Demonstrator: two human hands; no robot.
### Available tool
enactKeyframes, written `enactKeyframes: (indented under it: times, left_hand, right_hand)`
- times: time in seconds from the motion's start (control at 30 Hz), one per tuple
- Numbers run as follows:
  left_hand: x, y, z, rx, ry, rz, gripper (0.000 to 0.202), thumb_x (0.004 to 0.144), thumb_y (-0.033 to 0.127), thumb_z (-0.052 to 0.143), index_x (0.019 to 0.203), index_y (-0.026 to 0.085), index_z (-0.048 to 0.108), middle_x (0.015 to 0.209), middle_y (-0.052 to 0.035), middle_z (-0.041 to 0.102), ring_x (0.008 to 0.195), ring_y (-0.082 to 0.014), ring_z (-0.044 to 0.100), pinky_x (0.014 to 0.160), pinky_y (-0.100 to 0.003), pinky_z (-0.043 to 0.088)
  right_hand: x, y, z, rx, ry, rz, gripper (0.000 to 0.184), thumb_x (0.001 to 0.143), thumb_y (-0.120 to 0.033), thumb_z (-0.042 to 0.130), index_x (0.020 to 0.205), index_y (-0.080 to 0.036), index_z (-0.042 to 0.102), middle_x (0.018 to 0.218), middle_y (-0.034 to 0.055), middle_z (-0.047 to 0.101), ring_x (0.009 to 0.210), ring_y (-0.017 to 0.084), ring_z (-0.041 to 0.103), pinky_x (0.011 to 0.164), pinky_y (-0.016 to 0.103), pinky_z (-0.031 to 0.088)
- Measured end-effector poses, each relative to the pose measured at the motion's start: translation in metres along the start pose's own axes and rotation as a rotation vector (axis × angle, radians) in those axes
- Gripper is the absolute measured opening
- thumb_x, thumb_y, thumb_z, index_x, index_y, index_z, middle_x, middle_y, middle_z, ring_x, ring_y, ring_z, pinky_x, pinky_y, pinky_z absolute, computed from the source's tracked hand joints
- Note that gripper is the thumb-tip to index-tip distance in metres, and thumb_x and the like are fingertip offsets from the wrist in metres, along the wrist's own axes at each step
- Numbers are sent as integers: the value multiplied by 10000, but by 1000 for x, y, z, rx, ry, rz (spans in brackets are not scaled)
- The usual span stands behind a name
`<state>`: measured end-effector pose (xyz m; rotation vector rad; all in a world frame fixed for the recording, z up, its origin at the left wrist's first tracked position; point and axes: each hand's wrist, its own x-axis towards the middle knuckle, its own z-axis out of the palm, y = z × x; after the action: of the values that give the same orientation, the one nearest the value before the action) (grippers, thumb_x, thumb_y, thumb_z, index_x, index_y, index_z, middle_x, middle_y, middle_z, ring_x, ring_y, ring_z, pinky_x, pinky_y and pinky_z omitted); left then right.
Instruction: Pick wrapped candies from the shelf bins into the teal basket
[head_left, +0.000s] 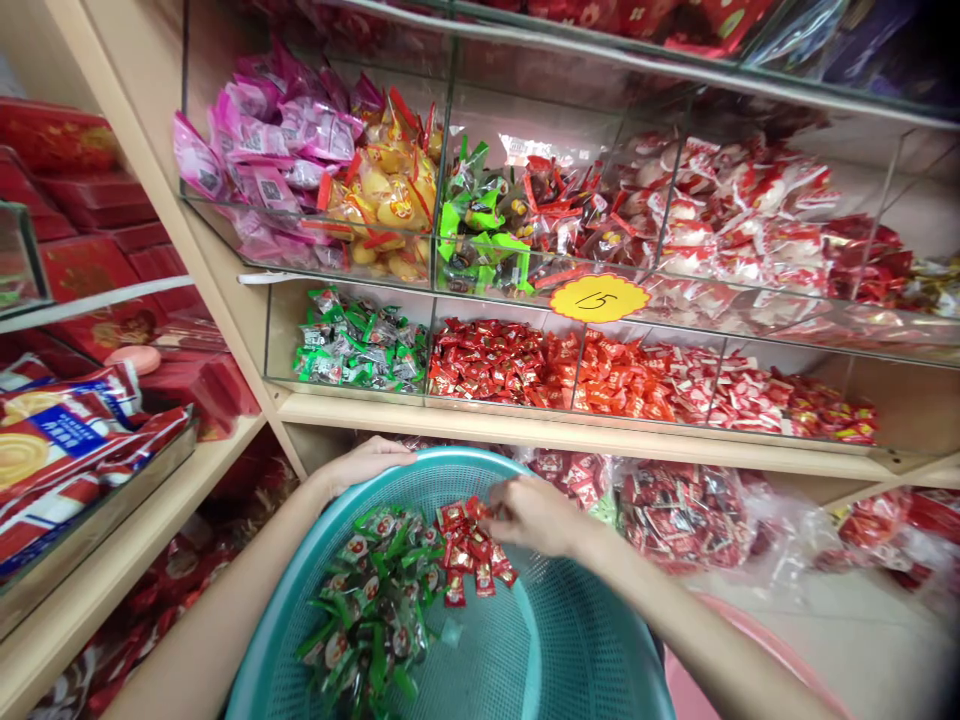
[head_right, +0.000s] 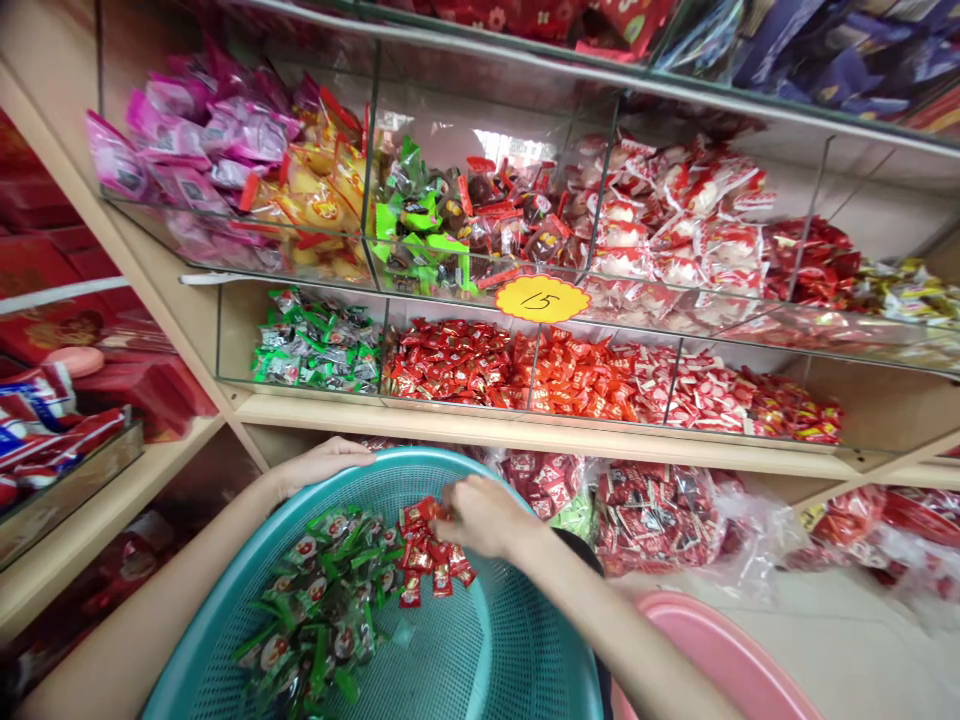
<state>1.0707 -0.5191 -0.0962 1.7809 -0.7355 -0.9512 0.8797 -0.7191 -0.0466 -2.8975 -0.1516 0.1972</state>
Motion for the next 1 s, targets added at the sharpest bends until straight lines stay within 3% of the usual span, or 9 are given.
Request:
enactKeyframes:
  times: [0.07, 0.17, 0.33, 0.43, 0.57, 0.67, 0.73, 0.87, 1.0]
  left_hand:
    - [0, -1, -1, -4, -3, 2, 395, 679, 501, 631, 774, 121, 684, 656, -4, 620, 611, -131, 496, 589, -229, 379]
    - [0, -5, -2, -20, -13, -2, 384, 687, 494, 629, 765, 121, 682, 632, 0, 611, 587, -128, 489, 577, -228, 372]
    - [1, -10, -4, -3, -17, 24, 389, 716, 505, 599, 783, 134, 694, 644, -5, 626, 594, -139, 498, 575, -232, 378]
    - [2, -10, -4, -25, -22, 9, 395, 713, 507, 604, 813, 137, 700, 670, -14, 646, 607, -150, 520, 593, -243, 399]
    - [3, -9, -4, -52, -38, -2, 383, 708, 497, 618, 799, 135, 701, 677, -20, 654, 610, -152, 535, 610, -250, 415]
    - [4, -9, -4, -47, -38, -1, 384, 706, 499, 618, 789, 134, 702, 675, -20, 657, 604, -150, 536, 607, -248, 412]
    - [3, -9, -5, -35, -28, 11, 388, 710, 502, 613, 795, 134, 704, 669, -18, 656, 603, -149, 532, 603, -244, 404]
    - [3, -10, -6, 10, -17, 35, 395, 729, 500, 596, 814, 131, 707, 666, -15, 655, 613, -146, 527, 603, -236, 389]
    - [4, -13, -8, 7, -11, 44, 388, 729, 491, 604, 837, 134, 711, 698, -19, 668, 631, -149, 539, 623, -238, 394]
  right_hand:
    - [2, -1, 29, -116, -79, 10, 300, 801, -402, 495, 721, -152, 640, 718, 81, 668, 678, 194, 617, 569, 272, 367]
    - [9, 0, 53, -189, -140, 9, 300, 800, -414, 504, 789, -148, 641, 798, 107, 678, 753, 234, 638, 605, 286, 390]
    - [13, 3, 58, -211, -136, 50, 432, 822, -532, 446, 844, -144, 633, 869, 135, 672, 824, 265, 632, 672, 317, 418]
    - [10, 4, 36, -162, -34, 59, 490, 850, -567, 359, 842, -158, 628, 847, 120, 674, 817, 244, 632, 668, 303, 411]
    - [13, 8, -22, -99, 211, 65, 384, 907, -422, 338, 803, -180, 617, 804, 73, 671, 766, 175, 625, 655, 254, 388]
    - [26, 18, -63, -151, 408, 207, 287, 900, -350, 370, 863, -192, 607, 827, 63, 673, 768, 176, 620, 651, 258, 386]
    - [39, 26, -79, -208, 473, 365, 228, 868, -332, 430, 949, -189, 589, 908, 84, 670, 814, 205, 625, 644, 272, 398]
    - [60, 37, -87, -213, 364, 614, 276, 785, -308, 551, 1008, -149, 583, 1002, 149, 647, 909, 275, 623, 671, 313, 443]
    - [68, 38, -86, -171, 295, 687, 306, 749, -304, 603, 1000, -128, 602, 1002, 177, 643, 928, 296, 622, 694, 333, 467]
